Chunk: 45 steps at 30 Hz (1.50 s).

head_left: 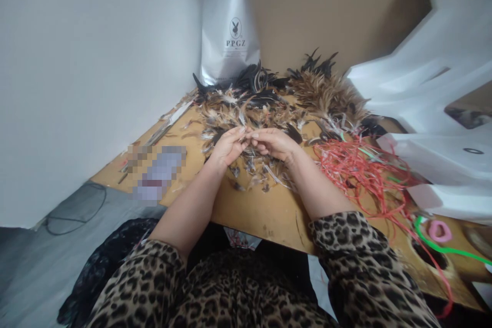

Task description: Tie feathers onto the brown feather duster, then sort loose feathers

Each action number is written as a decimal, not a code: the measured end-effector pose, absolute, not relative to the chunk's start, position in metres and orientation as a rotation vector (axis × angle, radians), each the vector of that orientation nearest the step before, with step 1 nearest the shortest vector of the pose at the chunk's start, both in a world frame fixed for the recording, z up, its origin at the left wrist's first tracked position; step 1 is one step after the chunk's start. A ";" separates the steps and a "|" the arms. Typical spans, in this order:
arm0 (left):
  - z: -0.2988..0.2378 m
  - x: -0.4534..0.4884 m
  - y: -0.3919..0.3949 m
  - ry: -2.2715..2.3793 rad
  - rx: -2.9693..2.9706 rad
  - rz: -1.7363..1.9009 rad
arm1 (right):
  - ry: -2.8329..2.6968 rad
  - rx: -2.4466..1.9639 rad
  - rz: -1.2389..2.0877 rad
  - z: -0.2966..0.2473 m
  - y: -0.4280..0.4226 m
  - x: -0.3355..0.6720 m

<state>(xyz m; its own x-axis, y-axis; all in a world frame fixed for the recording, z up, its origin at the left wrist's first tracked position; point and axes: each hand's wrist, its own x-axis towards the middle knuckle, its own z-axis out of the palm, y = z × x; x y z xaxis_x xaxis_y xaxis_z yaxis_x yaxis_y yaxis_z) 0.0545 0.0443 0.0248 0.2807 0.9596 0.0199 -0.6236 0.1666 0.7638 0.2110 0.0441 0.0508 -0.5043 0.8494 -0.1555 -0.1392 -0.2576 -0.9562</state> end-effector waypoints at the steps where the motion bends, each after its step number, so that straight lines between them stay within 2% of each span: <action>1: 0.025 0.054 0.044 0.534 0.764 1.193 | -1.248 -0.908 1.874 0.050 0.044 0.210; 7: 0.024 0.057 0.043 0.515 0.814 1.206 | -1.087 -0.841 2.012 0.045 0.041 0.199; 15: 0.025 0.061 0.043 0.572 0.832 1.286 | -1.039 -0.942 1.859 0.043 0.035 0.185; 25: 0.025 0.059 0.044 0.565 0.698 1.328 | -1.088 -0.996 1.563 0.054 0.036 0.190; 31: 0.026 0.058 0.043 0.650 0.767 1.291 | -1.254 -1.121 1.069 0.053 0.045 0.202; 34: 0.025 0.061 0.042 0.671 0.824 1.257 | -1.319 -1.130 0.963 0.052 0.048 0.203; 38: 0.025 0.062 0.041 0.637 0.813 1.198 | -1.320 -1.118 1.033 0.054 0.046 0.201; 45: 0.027 0.058 0.041 0.492 0.660 1.123 | -1.093 -0.944 1.518 0.059 0.044 0.206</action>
